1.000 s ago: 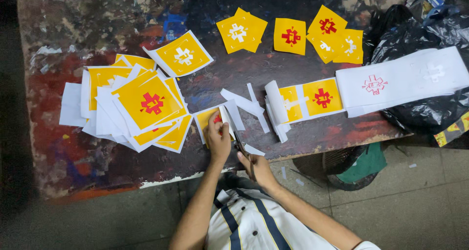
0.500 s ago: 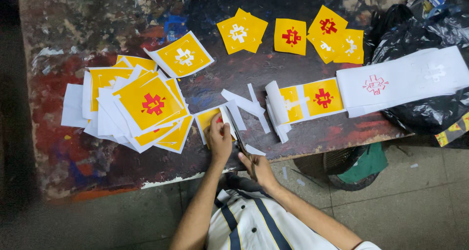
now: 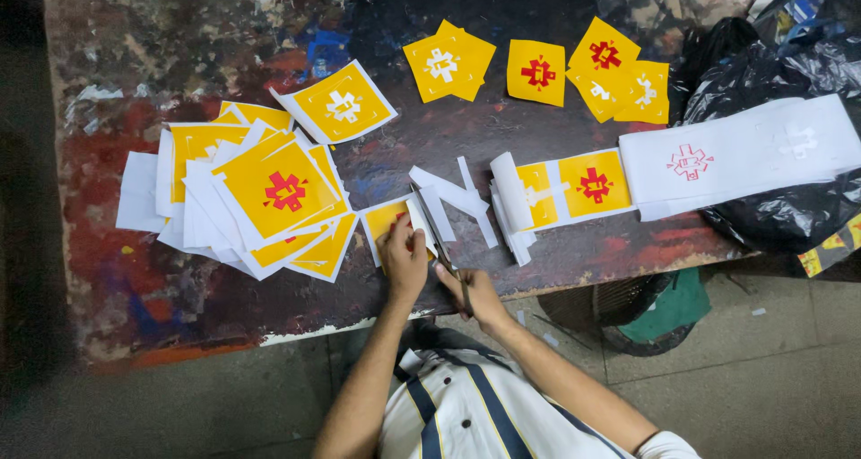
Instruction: The person uses scissors to trim the white borders from yellow square sheets printed with a red symbol. They cut each sheet individually and place the finished pieces into a growing pile on the table.
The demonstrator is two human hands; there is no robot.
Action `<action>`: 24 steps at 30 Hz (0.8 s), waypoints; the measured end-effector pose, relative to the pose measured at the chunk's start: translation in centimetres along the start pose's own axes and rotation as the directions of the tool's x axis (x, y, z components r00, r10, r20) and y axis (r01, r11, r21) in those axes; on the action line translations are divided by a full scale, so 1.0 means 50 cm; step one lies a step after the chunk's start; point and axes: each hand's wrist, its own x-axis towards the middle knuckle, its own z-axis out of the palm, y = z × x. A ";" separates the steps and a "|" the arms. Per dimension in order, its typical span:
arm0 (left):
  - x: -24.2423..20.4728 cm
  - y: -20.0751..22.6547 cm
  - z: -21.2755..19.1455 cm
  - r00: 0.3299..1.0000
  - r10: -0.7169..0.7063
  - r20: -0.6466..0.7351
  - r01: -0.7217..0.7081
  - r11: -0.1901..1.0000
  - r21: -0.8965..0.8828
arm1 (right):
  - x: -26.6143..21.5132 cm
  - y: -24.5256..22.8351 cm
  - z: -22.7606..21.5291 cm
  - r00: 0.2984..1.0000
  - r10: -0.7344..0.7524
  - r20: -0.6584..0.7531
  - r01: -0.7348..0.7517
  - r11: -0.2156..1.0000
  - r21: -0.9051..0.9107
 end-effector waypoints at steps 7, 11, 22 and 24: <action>0.018 0.042 -0.021 0.992 0.124 0.018 -0.125 0.989 0.079 | 0.003 0.028 -0.028 0.995 -0.037 -0.090 0.048 0.991 0.122; 0.054 0.077 -0.065 0.893 0.335 0.300 -0.375 0.923 0.086 | -0.029 0.028 -0.123 0.985 -0.056 -0.165 0.081 0.986 0.149; 0.047 0.193 -0.074 0.934 0.081 0.347 -0.293 0.731 0.616 | -0.113 0.063 -0.171 1.000 0.004 -0.025 0.000 0.988 0.154; 0.054 0.202 -0.043 0.970 -0.002 0.243 -0.161 0.744 0.648 | -0.114 0.059 -0.159 1.000 0.010 -0.016 -0.007 0.988 0.152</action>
